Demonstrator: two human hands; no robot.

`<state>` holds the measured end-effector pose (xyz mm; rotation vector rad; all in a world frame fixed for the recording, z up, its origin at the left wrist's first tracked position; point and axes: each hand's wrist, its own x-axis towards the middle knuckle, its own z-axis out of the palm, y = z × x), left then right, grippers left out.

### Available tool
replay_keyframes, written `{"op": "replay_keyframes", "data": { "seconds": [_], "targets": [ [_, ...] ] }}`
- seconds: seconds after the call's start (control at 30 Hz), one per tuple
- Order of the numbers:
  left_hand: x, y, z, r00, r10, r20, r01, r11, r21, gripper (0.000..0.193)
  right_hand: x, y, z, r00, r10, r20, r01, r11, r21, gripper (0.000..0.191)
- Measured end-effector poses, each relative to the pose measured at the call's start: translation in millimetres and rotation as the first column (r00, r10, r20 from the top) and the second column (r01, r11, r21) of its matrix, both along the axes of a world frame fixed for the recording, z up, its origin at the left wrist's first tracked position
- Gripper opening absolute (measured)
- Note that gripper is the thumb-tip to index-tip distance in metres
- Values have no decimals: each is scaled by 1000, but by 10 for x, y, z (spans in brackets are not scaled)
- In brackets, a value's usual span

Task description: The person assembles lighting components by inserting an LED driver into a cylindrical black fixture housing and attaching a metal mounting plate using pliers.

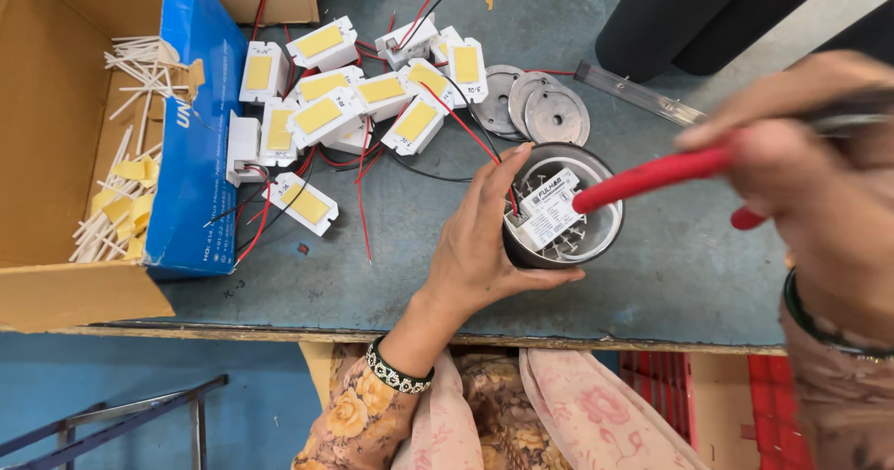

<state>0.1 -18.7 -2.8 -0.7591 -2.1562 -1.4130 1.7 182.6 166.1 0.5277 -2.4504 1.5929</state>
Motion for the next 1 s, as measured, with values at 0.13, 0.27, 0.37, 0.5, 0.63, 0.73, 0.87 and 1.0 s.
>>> {"op": "replay_keyframes", "data": {
  "seconds": [0.13,0.27,0.37,0.5,0.63,0.73,0.87,1.0],
  "targets": [
    [-20,-7,-4,997,4,-73,-5,1000,-13,124,-89,-78,-287,965,245,-96,-192,905,380,16],
    [-4,-18,-6,1000,-9,-10,9,1000,-6,123,-68,211,-220,994,109,-11,-106,983,148,20],
    [-10,-4,-2,999,-6,-42,6,1000,-5,123,-73,195,-293,989,149,-1,-148,984,-100,27],
    [3,-9,6,1000,8,-10,-8,1000,-30,123,-138,146,-437,983,162,-88,-109,897,428,24],
    [8,-24,11,1000,3,-25,-3,1000,-2,123,-27,476,-450,999,27,-30,-31,990,-136,28],
    [1,-25,3,1000,5,-31,-5,1000,-4,123,-120,566,-759,997,11,-81,-15,999,-45,32],
    [16,-13,-12,999,7,-51,-7,1000,4,122,-305,833,-872,996,1,86,-14,988,153,32],
    [-17,-10,4,996,1,-93,-1,1000,7,120,-401,1363,-880,983,-186,-10,186,980,64,33]
  ]
}}
